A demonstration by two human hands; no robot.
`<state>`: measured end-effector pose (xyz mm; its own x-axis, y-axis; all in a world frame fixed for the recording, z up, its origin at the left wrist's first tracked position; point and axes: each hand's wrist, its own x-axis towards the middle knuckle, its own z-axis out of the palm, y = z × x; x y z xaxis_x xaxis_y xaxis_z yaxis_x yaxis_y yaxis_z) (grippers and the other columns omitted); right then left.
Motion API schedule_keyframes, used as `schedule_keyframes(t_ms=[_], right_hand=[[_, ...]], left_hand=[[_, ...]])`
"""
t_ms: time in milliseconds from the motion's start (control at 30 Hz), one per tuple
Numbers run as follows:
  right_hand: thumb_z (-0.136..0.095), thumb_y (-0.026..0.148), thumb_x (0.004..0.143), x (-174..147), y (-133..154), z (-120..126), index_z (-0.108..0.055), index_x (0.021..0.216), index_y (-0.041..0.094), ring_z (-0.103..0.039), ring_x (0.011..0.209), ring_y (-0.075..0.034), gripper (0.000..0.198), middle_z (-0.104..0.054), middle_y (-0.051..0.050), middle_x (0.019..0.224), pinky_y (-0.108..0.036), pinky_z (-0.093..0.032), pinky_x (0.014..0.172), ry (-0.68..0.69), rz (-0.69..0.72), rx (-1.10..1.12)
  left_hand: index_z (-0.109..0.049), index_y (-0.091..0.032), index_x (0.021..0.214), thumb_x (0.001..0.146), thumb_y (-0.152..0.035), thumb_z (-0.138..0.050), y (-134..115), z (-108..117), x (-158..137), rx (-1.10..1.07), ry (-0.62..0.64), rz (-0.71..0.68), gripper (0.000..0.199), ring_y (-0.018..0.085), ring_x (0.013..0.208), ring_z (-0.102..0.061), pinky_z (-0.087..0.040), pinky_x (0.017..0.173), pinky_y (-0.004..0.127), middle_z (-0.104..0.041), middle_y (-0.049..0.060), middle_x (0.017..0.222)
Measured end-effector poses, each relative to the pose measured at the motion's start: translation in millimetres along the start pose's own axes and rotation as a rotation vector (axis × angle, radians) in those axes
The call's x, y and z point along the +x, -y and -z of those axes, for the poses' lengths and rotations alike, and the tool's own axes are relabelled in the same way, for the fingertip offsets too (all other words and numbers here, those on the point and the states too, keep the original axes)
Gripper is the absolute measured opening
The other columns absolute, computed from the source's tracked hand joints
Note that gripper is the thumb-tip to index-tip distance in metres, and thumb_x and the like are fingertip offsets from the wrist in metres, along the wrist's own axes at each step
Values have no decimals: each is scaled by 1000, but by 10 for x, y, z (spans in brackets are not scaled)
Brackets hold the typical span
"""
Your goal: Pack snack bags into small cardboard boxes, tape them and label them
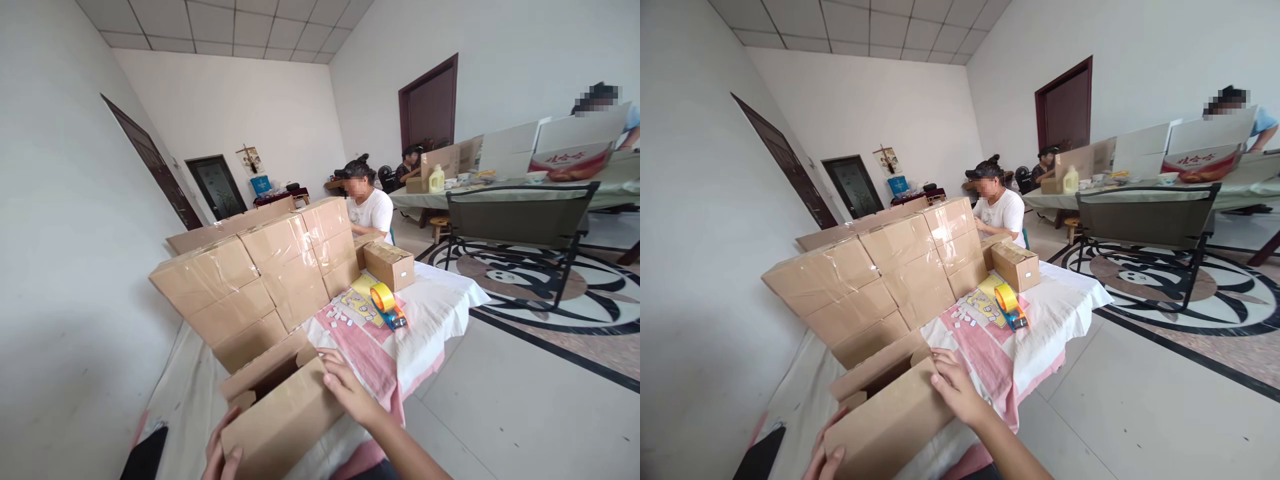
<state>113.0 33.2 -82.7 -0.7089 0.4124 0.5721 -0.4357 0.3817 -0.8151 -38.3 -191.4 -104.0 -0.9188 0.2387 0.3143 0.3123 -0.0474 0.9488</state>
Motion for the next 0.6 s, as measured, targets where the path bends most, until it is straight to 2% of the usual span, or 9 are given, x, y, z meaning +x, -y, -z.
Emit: schedule_keyframes(t_ms=[33, 67, 167, 267, 367, 433, 500, 533, 600], right_hand=[[-49, 49, 99, -7, -54, -41, -65, 127, 28, -50, 131, -27, 38, -63, -10, 127, -49, -37, 115, -55, -51, 25], [-55, 41, 95, -3, -109, -78, -55, 139, 30, -48, 134, -27, 45, -56, -10, 139, -50, -37, 115, -104, -109, 57], [-63, 23, 79, 94, -245, -138, -26, 157, 35, -31, 150, -27, 88, -34, -8, 162, -53, -28, 121, -121, -258, 158], [-66, 17, 71, 275, -305, -144, -29, 156, 37, -25, 153, -27, 95, -35, -6, 162, -55, -21, 124, -30, -270, 223], [-68, 24, 79, 402, -314, -157, -45, 149, 31, -49, 137, -28, 75, -64, -8, 132, -55, -28, 121, -78, -175, 266], [-65, 35, 88, 419, -312, -170, -58, 139, 27, -63, 118, -27, 52, -72, -6, 97, -53, -36, 115, -128, -111, 266], [-61, 45, 94, 395, -315, -176, -68, 125, 25, -65, 114, -27, 38, -72, -4, 80, -51, -39, 113, -149, -75, 239], [-61, 48, 94, 374, -319, -175, -71, 119, 25, -64, 119, -28, 35, -72, -5, 79, -51, -39, 113, -151, -64, 224], [-61, 51, 94, 327, -334, -167, -73, 113, 25, -56, 130, -28, 35, -75, -6, 83, -50, -35, 117, -148, -37, 218]], left_hand=[[-68, -24, 116, 78, -48, -62, -59, -26, -11, -24, -7, 48, 45, 38, 141, -43, -21, 125, 55, -59, 7, 141], [-65, -25, 124, 78, -43, -61, -114, -49, -10, -48, -18, 97, 50, 38, 141, -42, -23, 124, 55, -57, 6, 143], [-44, -35, 147, 74, -35, -58, -218, -76, 53, -45, -19, 242, 75, 37, 137, -46, -38, 114, 54, -54, 3, 142], [-33, -40, 153, 74, -35, -55, -211, -54, 134, 34, 35, 253, 82, 34, 140, -42, -48, 103, 43, -46, -1, 153], [-32, -39, 153, 78, -35, -51, -154, -22, 168, 55, 48, 158, 78, 30, 144, -40, -49, 103, 40, -41, -3, 160], [-52, -34, 142, 82, -37, -48, -136, 4, 169, 204, 66, 7, 60, 31, 140, -47, -45, 109, 46, -54, 0, 150], [-72, -31, 116, 83, -39, -47, -156, 24, 160, 506, 69, -215, 43, 34, 134, -52, -37, 115, 53, -70, 3, 131], [-76, -30, 105, 82, -39, -48, -179, 25, 149, 665, 62, -323, 38, 35, 131, -54, -35, 116, 54, -74, 4, 123], [-77, -31, 100, 81, -37, -49, -236, -5, 111, 881, 61, -473, 35, 34, 121, -61, -33, 115, 57, -77, 3, 114]])
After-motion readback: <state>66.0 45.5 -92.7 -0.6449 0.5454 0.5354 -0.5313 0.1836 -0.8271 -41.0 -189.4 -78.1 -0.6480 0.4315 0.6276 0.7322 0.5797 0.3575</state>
